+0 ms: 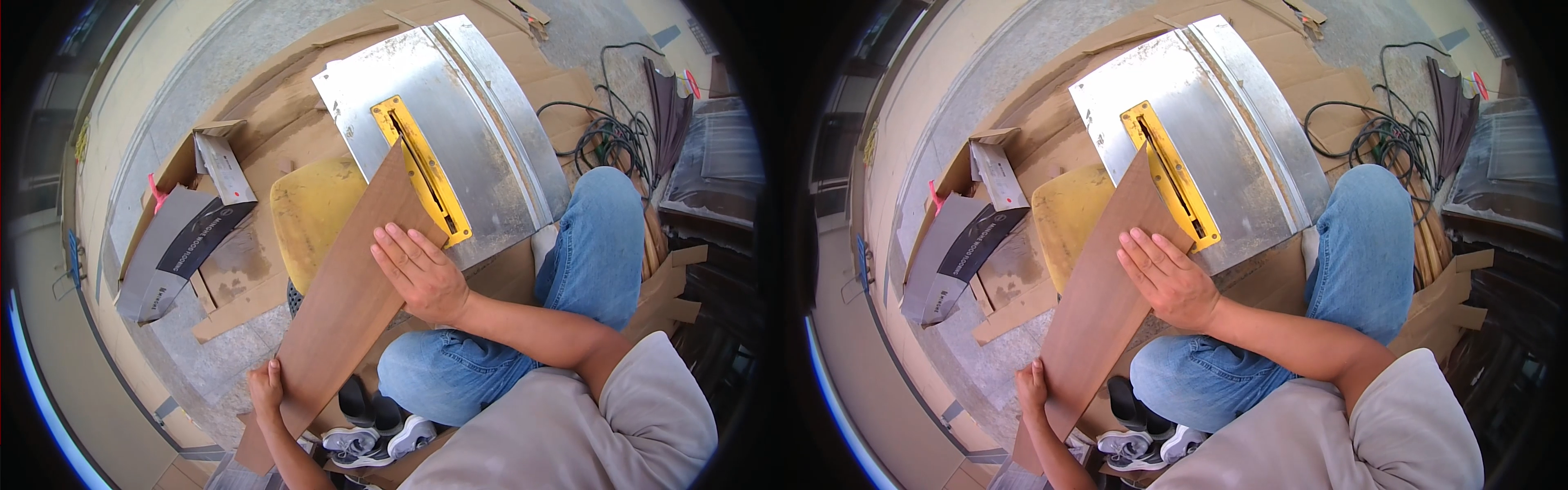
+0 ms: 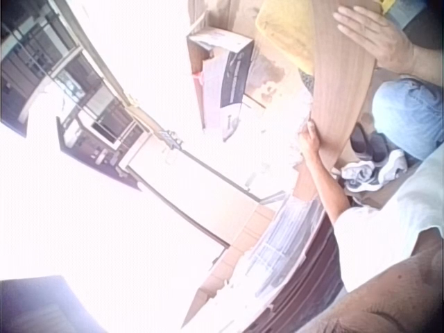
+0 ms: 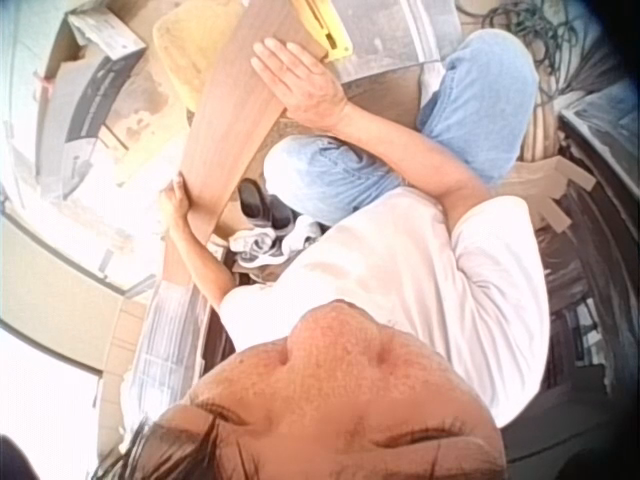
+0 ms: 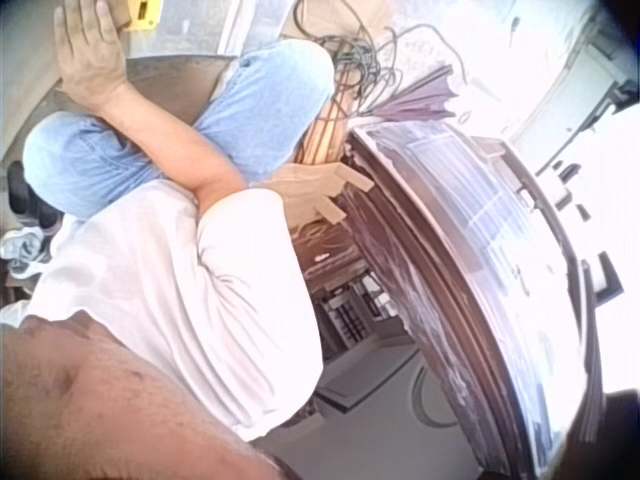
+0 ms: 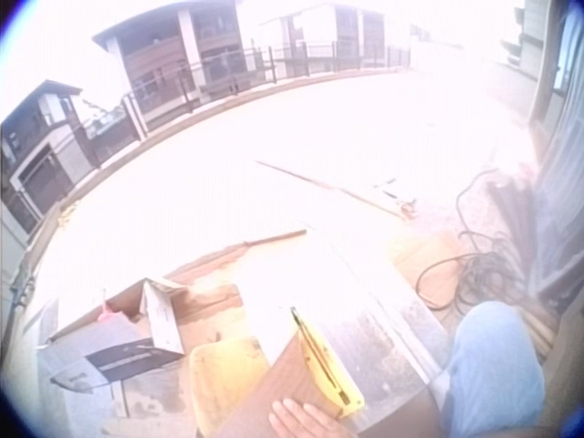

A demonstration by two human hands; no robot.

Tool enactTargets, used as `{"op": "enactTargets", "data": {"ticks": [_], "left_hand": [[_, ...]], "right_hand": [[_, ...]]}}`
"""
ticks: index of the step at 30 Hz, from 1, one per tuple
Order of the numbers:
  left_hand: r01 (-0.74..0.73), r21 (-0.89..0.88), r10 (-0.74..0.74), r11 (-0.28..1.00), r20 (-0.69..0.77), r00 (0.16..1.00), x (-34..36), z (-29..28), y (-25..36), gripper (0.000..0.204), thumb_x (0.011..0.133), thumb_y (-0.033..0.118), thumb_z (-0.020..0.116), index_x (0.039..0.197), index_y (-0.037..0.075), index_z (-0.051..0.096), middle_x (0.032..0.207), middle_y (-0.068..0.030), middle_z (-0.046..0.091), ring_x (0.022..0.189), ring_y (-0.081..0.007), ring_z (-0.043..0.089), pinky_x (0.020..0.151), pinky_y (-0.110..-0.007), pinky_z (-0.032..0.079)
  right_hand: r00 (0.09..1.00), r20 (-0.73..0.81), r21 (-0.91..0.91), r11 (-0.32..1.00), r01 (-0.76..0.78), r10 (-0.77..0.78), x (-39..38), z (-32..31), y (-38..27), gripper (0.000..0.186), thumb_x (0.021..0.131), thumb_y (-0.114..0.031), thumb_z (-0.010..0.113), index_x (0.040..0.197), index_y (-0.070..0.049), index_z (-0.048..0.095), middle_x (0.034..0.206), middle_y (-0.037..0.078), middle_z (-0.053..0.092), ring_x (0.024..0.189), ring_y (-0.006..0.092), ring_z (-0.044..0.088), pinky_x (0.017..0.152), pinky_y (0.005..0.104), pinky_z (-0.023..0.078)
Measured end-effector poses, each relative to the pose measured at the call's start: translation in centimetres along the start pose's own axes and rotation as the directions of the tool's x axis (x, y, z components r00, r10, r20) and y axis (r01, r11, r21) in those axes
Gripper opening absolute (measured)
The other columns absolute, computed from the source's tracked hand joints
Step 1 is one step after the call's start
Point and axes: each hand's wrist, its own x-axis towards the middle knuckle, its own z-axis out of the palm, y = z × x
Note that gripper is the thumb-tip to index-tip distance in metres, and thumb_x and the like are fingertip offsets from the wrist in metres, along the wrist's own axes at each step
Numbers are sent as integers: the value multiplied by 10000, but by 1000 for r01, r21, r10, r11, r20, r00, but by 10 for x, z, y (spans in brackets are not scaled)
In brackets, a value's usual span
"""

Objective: The person measures and cuts wooden flooring planks using a table saw and then installs them onto a subfloor by hand and with a hammer and a pneumatic nail gun.

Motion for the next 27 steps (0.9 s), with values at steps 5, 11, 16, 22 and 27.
{"op": "enactTargets", "data": {"ticks": [5, 11, 16, 22, 27], "left_hand": [[-9, -13, 9, 1000, -19, 1000, -5, -1, 4, 641, 1028, 473, 449, 715, -76, 557, 599, -295, 475, 520, -416, 470, 567, -488, 406], [6, -32, -6, 999, -7, 1000, -8, -1, 3, 633, 1027, 470, 455, 723, -76, 557, 604, -298, 457, 523, -428, 452, 567, -492, 390], [13, -40, -13, 999, 2, 1000, -8, -4, 10, 635, 1026, 475, 458, 725, -75, 561, 609, -301, 460, 539, -454, 458, 569, -500, 382], [12, 35, -12, 999, 1, 1000, -11, -2, 4, 615, 1018, 482, 466, 721, -39, 605, 633, -293, 525, 615, -497, 537, 582, -513, 410], [-5, -6, 5, 1000, -8, 1000, -11, -4, 13, 670, 1034, 482, 439, 689, -83, 542, 597, -306, 463, 528, -462, 459, 554, -506, 368]], "right_hand": [[1000, 9, 21, 1000, 19, -19, -3, -3, -1, 484, 962, -145, 407, 1382, 51, 543, 1482, 204, 508, 1424, 317, 443, 1212, 425, 291], [1000, 9, 32, 999, 27, -27, -8, -2, -1, 473, 966, -137, 400, 1373, 46, 558, 1470, 200, 523, 1415, 316, 457, 1205, 425, 306], [1000, -2, 40, 999, 24, -24, -9, -2, 0, 471, 973, -139, 394, 1373, 47, 560, 1468, 199, 527, 1415, 317, 458, 1206, 423, 303], [1000, -1, 57, 998, 30, -30, -9, -2, 0, 470, 980, -145, 391, 1377, 44, 558, 1468, 199, 528, 1415, 318, 459, 1208, 426, 299], [999, -20, 45, 998, 35, -34, -11, 1, 1, 462, 987, -146, 391, 1373, 39, 563, 1465, 195, 532, 1415, 318, 460, 1206, 427, 302]]}}
